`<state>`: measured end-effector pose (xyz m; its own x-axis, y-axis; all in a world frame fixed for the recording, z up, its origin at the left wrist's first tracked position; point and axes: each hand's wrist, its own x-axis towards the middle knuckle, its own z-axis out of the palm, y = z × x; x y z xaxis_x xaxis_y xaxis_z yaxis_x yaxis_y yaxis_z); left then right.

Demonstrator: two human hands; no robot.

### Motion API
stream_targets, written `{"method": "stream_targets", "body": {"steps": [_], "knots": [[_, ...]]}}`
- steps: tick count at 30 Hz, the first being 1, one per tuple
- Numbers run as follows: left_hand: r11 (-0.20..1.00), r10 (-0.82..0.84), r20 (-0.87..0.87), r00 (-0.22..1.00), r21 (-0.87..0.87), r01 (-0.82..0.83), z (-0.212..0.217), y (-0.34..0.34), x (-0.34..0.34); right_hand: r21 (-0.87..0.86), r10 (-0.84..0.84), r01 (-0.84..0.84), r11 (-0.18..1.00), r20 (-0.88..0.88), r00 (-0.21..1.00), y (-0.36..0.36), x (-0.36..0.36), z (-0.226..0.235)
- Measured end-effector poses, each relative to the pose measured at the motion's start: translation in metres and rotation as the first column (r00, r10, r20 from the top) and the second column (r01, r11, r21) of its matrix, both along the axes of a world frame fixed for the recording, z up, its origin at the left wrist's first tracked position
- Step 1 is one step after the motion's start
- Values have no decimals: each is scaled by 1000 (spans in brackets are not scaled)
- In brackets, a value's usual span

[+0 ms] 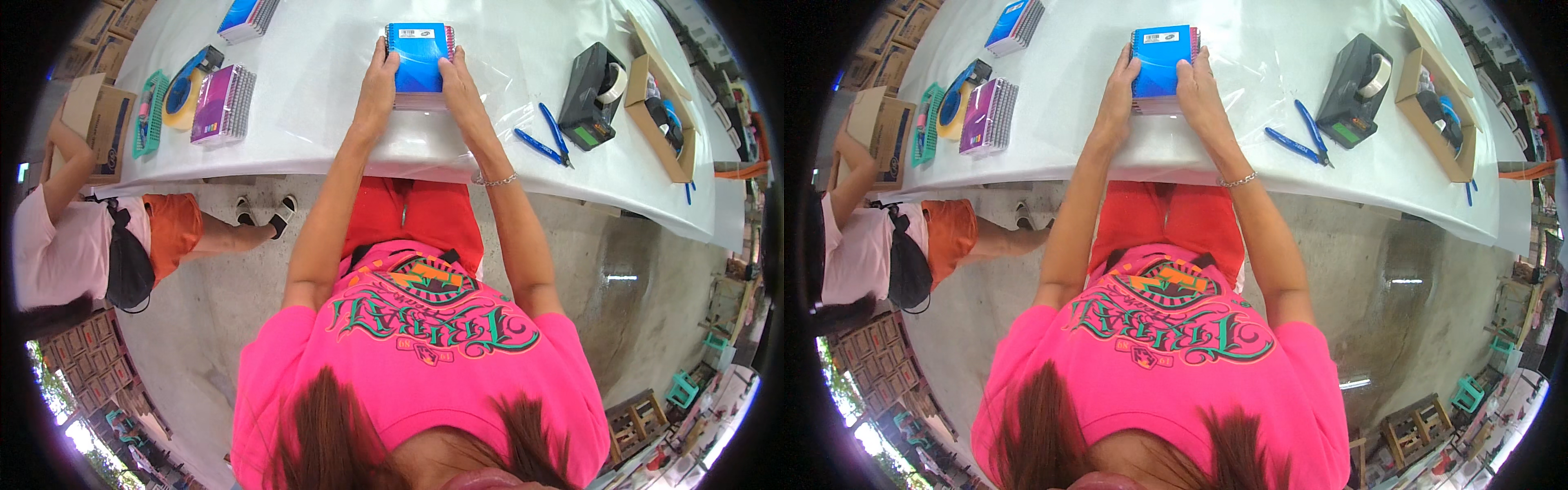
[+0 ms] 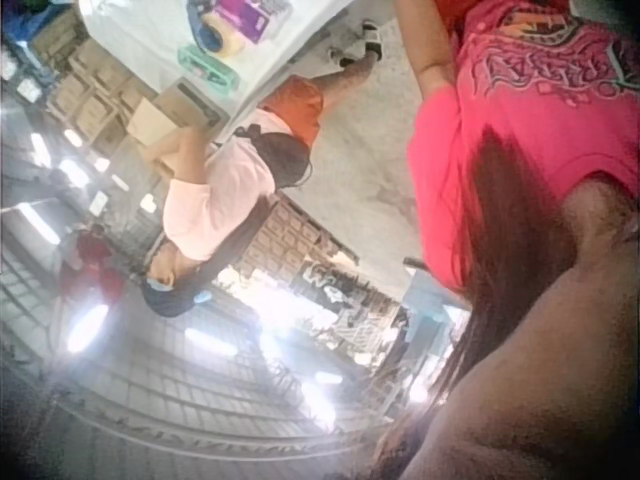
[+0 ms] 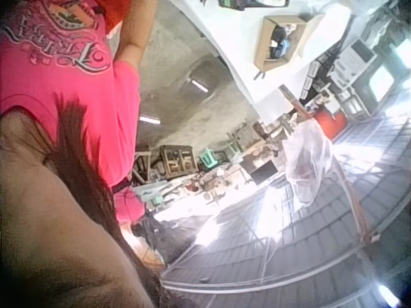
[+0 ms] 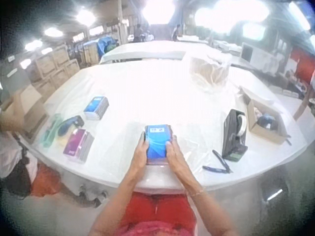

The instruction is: The person wraps spiral-bound notebooks in clear plastic film on a white table. They place each notebook on a sheet of film, fold the film around it, and secure the edges with tape. The wrapped notebooks are stacked on the table.

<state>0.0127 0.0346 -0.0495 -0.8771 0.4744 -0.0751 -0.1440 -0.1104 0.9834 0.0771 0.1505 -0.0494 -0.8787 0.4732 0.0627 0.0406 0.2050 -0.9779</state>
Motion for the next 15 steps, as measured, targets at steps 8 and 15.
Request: {"method": "stream_targets", "body": {"steps": [8, 15], "knots": [[932, 213, -292, 932, -225, -283, -12, -15, -13, 536, -50, 145, 831, -187, 981, 58, -16, -61], [265, -55, -663, 747, -731, -629, -25, -53, -13, 838, -541, 30, 546, 324, 776, 91, 39, -19]]}}
